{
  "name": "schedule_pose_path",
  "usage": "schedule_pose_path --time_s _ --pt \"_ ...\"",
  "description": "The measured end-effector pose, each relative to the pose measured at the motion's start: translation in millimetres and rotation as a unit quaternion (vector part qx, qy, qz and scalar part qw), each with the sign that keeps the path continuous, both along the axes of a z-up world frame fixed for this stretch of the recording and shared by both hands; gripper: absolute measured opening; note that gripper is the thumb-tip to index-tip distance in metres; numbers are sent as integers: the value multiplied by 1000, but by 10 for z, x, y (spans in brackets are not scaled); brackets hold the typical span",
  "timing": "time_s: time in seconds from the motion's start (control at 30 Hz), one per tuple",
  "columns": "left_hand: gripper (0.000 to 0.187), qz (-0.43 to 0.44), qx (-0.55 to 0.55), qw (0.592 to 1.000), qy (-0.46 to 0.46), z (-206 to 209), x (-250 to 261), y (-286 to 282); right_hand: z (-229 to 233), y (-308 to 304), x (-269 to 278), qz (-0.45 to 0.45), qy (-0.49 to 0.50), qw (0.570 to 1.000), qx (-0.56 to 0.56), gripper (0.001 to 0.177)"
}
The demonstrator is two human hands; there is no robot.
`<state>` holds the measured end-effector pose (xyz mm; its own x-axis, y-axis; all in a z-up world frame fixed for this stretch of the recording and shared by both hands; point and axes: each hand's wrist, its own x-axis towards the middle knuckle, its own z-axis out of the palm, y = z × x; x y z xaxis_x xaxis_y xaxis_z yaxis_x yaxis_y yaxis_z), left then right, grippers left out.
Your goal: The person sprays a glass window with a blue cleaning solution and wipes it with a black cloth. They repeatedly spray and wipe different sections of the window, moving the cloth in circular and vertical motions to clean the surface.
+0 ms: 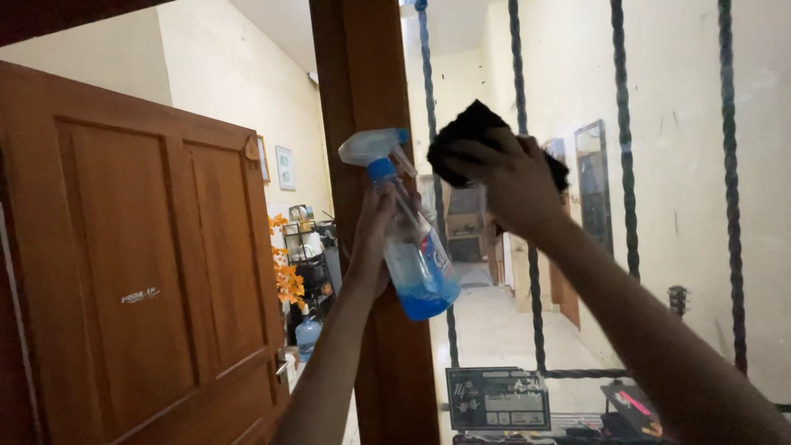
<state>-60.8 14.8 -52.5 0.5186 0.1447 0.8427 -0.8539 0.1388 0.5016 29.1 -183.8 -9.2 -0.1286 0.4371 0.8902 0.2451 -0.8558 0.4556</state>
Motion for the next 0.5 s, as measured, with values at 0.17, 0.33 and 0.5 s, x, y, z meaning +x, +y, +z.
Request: schedule_pose_path --time_s 0.17,0.33,0.5 --pt "50 -100 15 995 18 134 729 355 477 -200 144 -27 -53 997 44 34" --pt "51 -78 86 993 -39 260 585 256 558 44 4 30 -30 994 103 47" --pt "49 58 86 993 -55 395 185 -34 17 -87 -98 55 -3 998 33 45"
